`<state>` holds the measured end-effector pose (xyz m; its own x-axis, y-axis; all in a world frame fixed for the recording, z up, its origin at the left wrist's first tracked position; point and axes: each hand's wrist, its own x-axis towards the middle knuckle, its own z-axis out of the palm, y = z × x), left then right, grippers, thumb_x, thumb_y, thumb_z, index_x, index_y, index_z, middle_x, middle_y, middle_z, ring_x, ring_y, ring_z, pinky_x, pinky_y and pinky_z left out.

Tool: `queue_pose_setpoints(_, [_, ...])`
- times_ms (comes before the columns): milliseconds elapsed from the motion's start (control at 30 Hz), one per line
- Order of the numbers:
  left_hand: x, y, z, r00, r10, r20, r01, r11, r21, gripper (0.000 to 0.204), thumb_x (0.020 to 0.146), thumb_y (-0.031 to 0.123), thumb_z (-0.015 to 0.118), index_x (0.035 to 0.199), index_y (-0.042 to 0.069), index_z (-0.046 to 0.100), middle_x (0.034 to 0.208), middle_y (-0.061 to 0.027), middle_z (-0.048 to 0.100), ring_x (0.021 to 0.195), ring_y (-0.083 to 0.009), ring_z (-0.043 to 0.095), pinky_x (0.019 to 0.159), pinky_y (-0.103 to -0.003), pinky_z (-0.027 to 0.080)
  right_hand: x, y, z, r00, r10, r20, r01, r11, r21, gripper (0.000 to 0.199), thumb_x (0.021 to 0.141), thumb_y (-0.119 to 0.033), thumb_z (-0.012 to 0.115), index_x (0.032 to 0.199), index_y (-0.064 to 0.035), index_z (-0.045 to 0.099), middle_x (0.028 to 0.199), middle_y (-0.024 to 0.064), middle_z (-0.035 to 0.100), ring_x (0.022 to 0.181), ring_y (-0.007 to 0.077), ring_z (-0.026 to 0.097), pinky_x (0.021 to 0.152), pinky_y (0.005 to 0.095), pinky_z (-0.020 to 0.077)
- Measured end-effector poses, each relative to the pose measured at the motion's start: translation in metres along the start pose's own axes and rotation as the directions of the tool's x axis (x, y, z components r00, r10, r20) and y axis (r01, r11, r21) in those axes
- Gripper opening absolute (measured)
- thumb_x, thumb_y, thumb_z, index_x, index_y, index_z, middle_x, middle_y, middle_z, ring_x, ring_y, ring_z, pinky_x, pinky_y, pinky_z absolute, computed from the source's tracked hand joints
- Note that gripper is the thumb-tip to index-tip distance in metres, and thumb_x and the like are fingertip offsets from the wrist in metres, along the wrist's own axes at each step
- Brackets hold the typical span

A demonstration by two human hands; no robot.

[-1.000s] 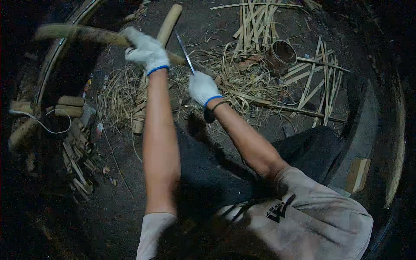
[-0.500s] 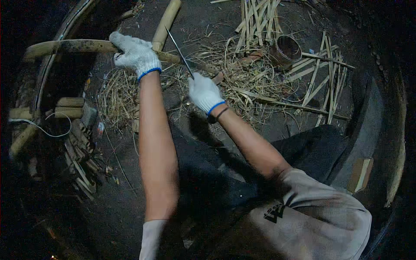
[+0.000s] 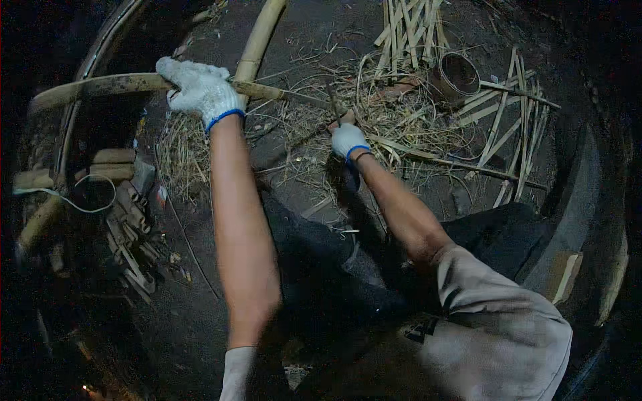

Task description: Shaping and trimming a long strip of bamboo using a knife while wearing gloves.

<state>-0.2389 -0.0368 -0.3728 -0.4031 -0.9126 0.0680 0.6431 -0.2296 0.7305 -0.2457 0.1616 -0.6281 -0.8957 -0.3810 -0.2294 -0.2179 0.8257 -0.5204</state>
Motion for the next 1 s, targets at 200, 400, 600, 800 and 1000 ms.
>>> queue_pose_setpoints(200, [0.019, 0.013, -0.020, 0.999, 0.019, 0.045, -0.024, 0.995, 0.101, 0.051, 0.088, 0.063, 0.037, 0.066, 0.016, 0.040, 0.053, 0.0000, 0.036, 0.041, -0.0165, 0.030, 0.041, -0.034, 0.022, -0.029, -0.046, 0.000, 0.997, -0.033, -0.071, 0.045, 0.982, 0.183, 0.030, 0.089, -0.027, 0.048, 0.093, -0.0014, 0.063, 0.092, 0.0254, 0.065, 0.086, 0.0427, 0.062, 0.078, 0.0505, 0.0492])
queue_pose_setpoints(400, [0.022, 0.010, -0.027, 0.995, -0.038, 0.094, 0.037, 0.999, 0.008, 0.050, 0.090, 0.063, 0.030, 0.078, 0.016, 0.042, 0.059, -0.0014, 0.041, 0.044, -0.0178, 0.034, 0.043, -0.035, 0.026, -0.003, 0.004, 0.029, 0.991, 0.034, 0.131, -0.023, 0.996, -0.080, 0.034, 0.091, -0.027, 0.045, 0.097, 0.0022, 0.061, 0.087, 0.0255, 0.065, 0.085, 0.0433, 0.062, 0.077, 0.0504, 0.0498])
queue_pose_setpoints(600, [0.014, 0.010, -0.014, 0.998, 0.057, -0.006, -0.056, 0.990, 0.128, 0.036, 0.083, 0.054, 0.036, 0.074, 0.021, 0.045, 0.058, 0.0016, 0.037, 0.044, -0.0186, 0.030, 0.045, -0.036, 0.025, -0.001, 0.056, 0.077, 0.988, -0.025, 0.153, 0.050, 0.985, -0.162, 0.035, 0.088, -0.026, 0.049, 0.104, -0.0006, 0.065, 0.098, 0.0228, 0.066, 0.090, 0.0383, 0.064, 0.080, 0.0474, 0.0512])
queue_pose_setpoints(800, [-0.010, 0.024, 0.004, 0.998, -0.066, 0.026, 0.057, 0.967, 0.247, 0.052, 0.091, 0.056, 0.039, 0.057, 0.019, 0.029, 0.049, 0.0024, 0.022, 0.040, -0.0136, 0.020, 0.040, -0.031, 0.017, -0.016, 0.027, 0.038, 0.967, -0.011, 0.253, 0.077, 0.965, -0.251, 0.032, 0.086, -0.026, 0.050, 0.094, -0.0013, 0.069, 0.097, 0.0242, 0.065, 0.092, 0.0365, 0.064, 0.081, 0.0461, 0.0516])
queue_pose_setpoints(1000, [-0.002, 0.041, -0.010, 0.947, -0.161, 0.280, 0.120, 0.980, 0.158, 0.057, 0.093, 0.055, 0.038, 0.052, 0.020, 0.021, 0.044, 0.0031, 0.017, 0.037, -0.0139, 0.013, 0.039, -0.031, 0.015, -0.092, -0.118, -0.055, 0.977, -0.150, -0.151, 0.181, 0.960, 0.215, 0.023, 0.093, -0.026, 0.045, 0.099, -0.0052, 0.054, 0.076, 0.0241, 0.063, 0.074, 0.0421, 0.062, 0.064, 0.0510, 0.0497])
